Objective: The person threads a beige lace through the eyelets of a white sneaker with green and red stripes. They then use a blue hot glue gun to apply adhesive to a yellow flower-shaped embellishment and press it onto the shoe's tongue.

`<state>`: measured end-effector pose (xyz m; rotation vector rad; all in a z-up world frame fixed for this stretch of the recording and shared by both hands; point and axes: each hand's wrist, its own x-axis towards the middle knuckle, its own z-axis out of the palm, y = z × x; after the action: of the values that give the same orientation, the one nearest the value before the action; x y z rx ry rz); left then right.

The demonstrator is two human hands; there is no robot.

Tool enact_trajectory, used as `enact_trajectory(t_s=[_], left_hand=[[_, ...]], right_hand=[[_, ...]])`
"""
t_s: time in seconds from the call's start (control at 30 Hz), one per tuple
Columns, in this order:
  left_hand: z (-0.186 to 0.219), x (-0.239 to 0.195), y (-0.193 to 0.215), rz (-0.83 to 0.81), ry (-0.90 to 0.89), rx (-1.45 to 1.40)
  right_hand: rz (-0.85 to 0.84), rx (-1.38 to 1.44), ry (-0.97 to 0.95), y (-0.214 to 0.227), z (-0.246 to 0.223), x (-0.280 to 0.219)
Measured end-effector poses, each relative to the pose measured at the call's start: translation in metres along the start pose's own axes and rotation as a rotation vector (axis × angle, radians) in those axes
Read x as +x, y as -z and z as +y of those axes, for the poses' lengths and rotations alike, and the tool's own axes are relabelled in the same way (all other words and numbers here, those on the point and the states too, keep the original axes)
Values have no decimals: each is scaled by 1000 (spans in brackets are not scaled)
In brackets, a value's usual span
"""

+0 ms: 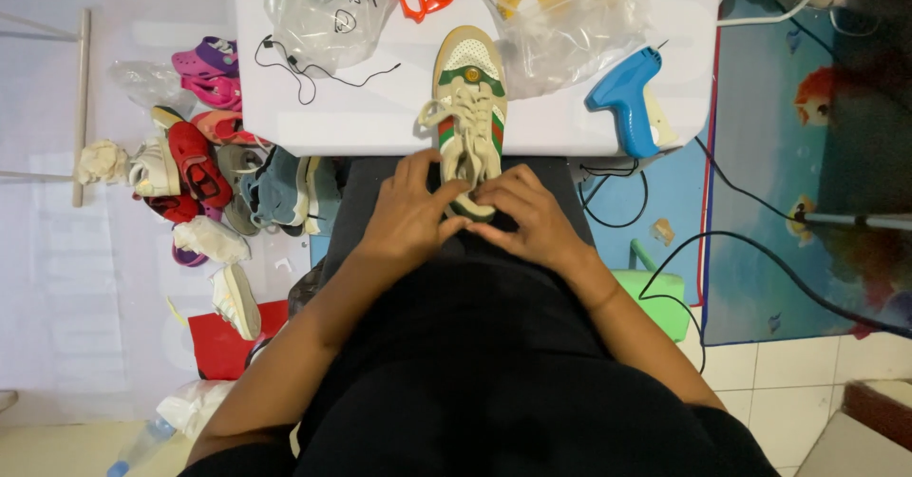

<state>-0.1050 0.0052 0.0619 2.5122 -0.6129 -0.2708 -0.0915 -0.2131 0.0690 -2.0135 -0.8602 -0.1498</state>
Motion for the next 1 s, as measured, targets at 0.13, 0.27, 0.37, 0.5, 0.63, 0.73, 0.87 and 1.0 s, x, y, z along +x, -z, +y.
enact_trajectory(t_s=[0.13,0.27,0.37,0.5,0.63,0.73,0.87,1.0], left_hand=[[2,8,17,-17,14,-45],[1,19,17,58,51,-148],[1,28,15,99,52,-204],[0,35,17,111,72,-281],[-26,37,16,145,87,-300],[-53,38,18,213,134,-348],[-86,39,21,361,227,-98],[-111,42,-14,258,336,260]], right_hand=[[-7,29,41,2,8,15],[28,27,-23,0,22,19],[74,-12,-50,-5,28,14],[98,-71,-59,-6,29,11],[111,-58,-24,-8,31,12],[105,-50,-34,-9,35,12],[105,-23,-68,-10,35,9],[102,-2,-78,-9,36,10]])
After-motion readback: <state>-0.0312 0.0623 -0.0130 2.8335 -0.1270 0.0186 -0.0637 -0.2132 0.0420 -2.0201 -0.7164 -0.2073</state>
